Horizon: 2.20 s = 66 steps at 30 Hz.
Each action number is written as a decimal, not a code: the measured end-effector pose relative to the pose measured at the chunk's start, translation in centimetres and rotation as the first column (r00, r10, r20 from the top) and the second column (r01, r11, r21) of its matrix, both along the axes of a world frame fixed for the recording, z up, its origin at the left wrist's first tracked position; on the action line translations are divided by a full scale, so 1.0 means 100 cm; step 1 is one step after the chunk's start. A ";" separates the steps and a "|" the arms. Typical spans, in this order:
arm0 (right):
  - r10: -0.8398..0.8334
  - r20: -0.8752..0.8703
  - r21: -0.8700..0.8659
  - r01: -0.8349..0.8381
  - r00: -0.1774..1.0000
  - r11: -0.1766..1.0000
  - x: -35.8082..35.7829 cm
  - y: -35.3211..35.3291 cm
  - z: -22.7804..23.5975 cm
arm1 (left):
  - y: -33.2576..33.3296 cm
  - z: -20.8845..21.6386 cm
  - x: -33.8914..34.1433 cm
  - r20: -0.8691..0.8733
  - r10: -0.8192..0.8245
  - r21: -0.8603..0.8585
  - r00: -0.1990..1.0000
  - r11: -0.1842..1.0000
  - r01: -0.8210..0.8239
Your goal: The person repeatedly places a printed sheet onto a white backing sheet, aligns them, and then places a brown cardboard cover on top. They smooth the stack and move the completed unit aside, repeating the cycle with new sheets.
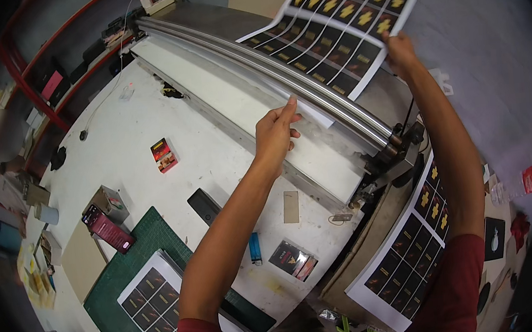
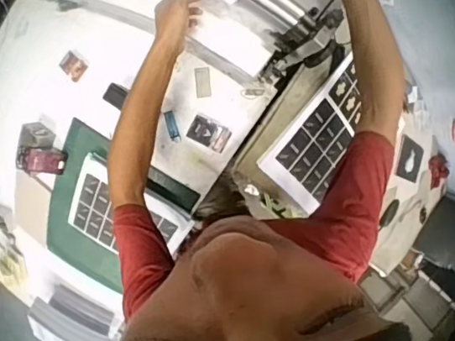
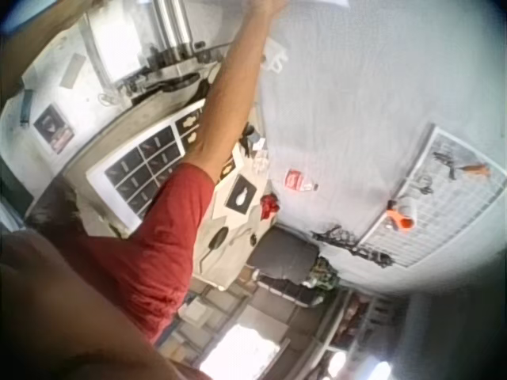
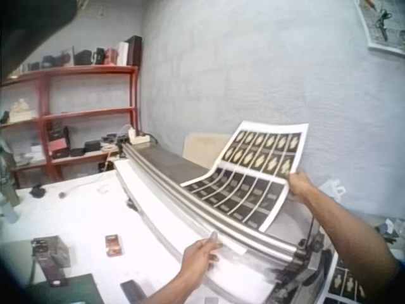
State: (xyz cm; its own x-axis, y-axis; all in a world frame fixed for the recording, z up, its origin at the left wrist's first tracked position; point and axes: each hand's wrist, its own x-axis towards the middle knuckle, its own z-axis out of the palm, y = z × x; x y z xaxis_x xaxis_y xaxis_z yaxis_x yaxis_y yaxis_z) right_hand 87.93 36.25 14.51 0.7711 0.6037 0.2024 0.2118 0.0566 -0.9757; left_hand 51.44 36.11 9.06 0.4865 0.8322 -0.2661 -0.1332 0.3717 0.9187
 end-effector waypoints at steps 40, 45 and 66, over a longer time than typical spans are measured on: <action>0.847 0.417 -0.732 -0.675 -0.330 0.097 -0.642 -0.142 0.191 | -0.359 0.085 -0.596 0.292 0.900 0.716 0.325 0.019 -0.698; 0.839 0.295 -0.829 -0.558 -0.457 -0.012 -0.690 -0.065 0.004 | -0.322 0.030 -0.653 -0.105 0.865 0.482 0.491 0.476 -0.735; 0.779 0.564 -0.695 -0.667 -0.274 0.269 -0.794 -0.063 -0.097 | -0.291 -0.110 -0.699 -0.386 0.780 0.261 0.493 0.604 -0.753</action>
State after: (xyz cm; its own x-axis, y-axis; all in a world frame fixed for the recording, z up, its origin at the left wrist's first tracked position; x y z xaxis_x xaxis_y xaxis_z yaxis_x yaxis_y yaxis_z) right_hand 8.51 29.98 4.83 -0.7541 0.6482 0.1058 0.5805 0.7332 -0.3541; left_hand -18.50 7.05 -1.93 -0.5031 0.8393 -0.2061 0.0558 0.2695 0.9614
